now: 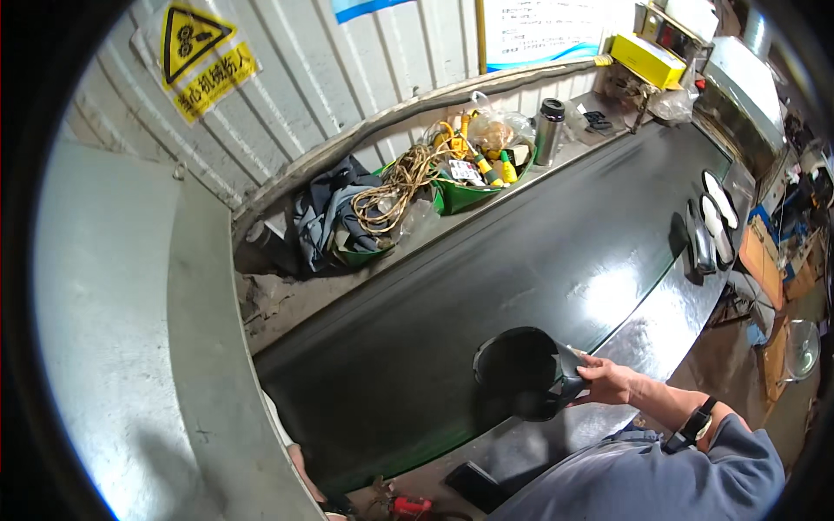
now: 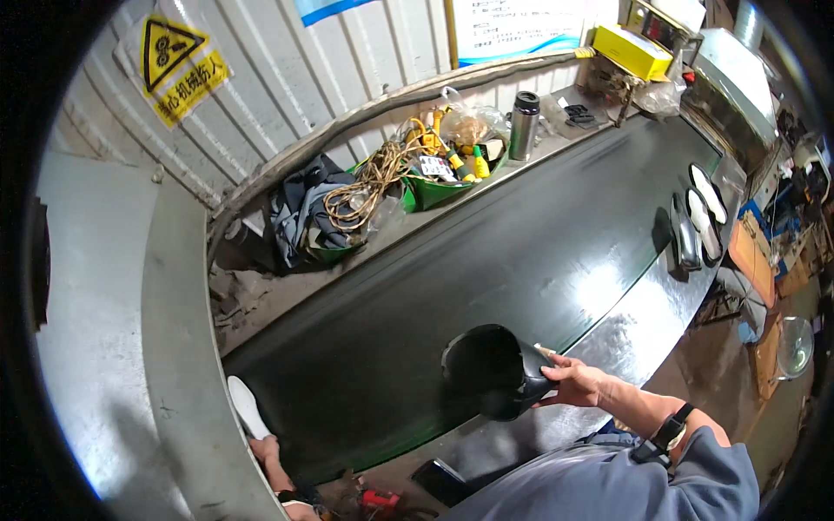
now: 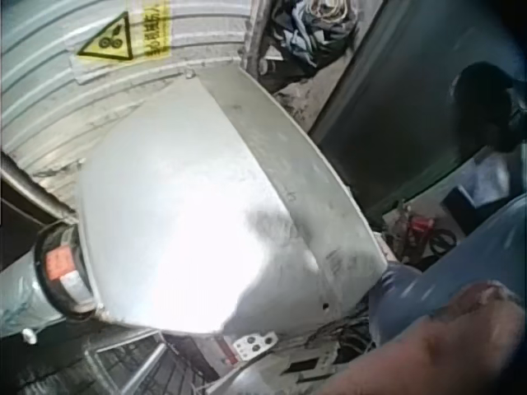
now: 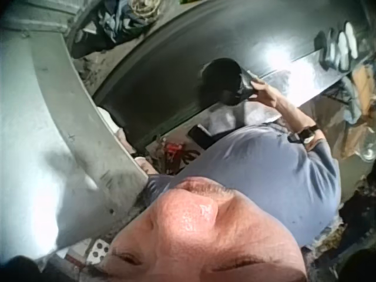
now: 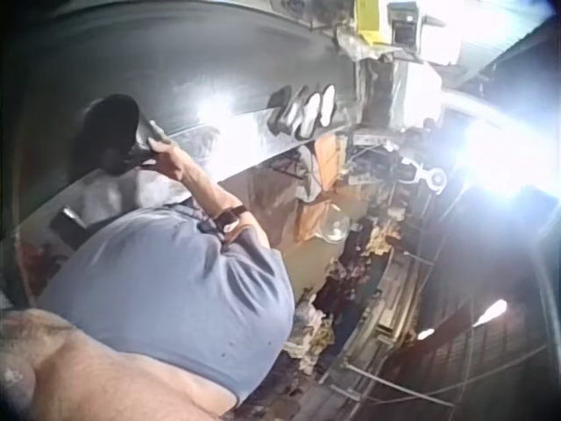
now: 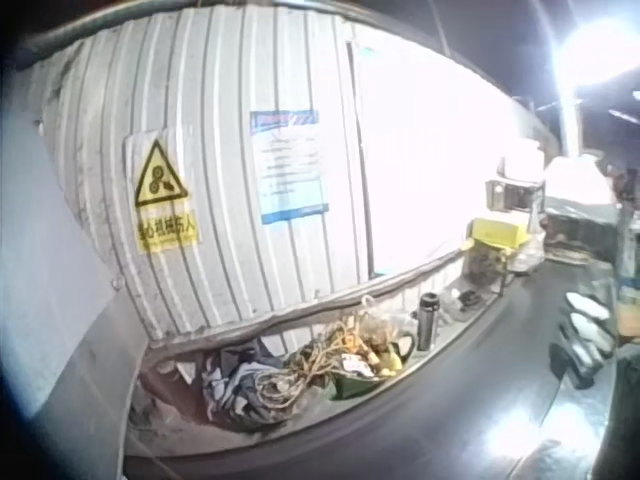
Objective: Operating a lasting machine to assemble shoe uppers onto lasts in a factory.
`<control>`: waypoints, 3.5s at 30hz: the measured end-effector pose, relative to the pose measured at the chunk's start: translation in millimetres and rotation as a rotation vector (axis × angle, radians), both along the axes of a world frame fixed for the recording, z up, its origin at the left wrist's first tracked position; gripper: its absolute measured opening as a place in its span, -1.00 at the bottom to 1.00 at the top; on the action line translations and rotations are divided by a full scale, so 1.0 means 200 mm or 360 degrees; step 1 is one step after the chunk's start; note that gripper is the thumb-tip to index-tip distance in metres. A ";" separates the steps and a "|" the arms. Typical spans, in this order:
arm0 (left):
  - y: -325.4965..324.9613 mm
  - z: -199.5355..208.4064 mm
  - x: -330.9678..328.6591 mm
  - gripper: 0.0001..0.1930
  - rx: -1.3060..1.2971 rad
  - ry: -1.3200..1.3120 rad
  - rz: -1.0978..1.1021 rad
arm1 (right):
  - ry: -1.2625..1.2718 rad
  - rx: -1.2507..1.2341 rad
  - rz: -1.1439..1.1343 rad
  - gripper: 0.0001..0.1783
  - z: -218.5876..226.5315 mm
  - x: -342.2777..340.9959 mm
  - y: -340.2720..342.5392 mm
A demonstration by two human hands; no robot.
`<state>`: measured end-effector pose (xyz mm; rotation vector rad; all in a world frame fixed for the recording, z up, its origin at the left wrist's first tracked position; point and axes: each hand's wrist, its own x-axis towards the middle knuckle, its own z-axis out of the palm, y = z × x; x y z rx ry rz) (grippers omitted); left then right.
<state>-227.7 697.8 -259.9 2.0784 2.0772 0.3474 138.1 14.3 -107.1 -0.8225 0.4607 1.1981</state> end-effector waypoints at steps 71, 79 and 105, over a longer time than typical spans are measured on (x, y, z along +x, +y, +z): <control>-3.20 0.37 0.92 -0.65 -0.0655 -0.1141 -0.0277 | -0.2124 0.0378 0.1215 0.18 -0.36 -0.38 -1.09; -3.25 0.79 0.32 -0.61 -0.0238 -0.1291 -0.0045 | -0.0835 0.0061 0.1393 -0.10 -0.05 -0.59 -0.53; -4.41 1.19 -2.35 -0.15 0.0642 -0.1333 0.0914 | -0.0581 0.0762 0.1907 -0.03 0.56 -2.94 -0.37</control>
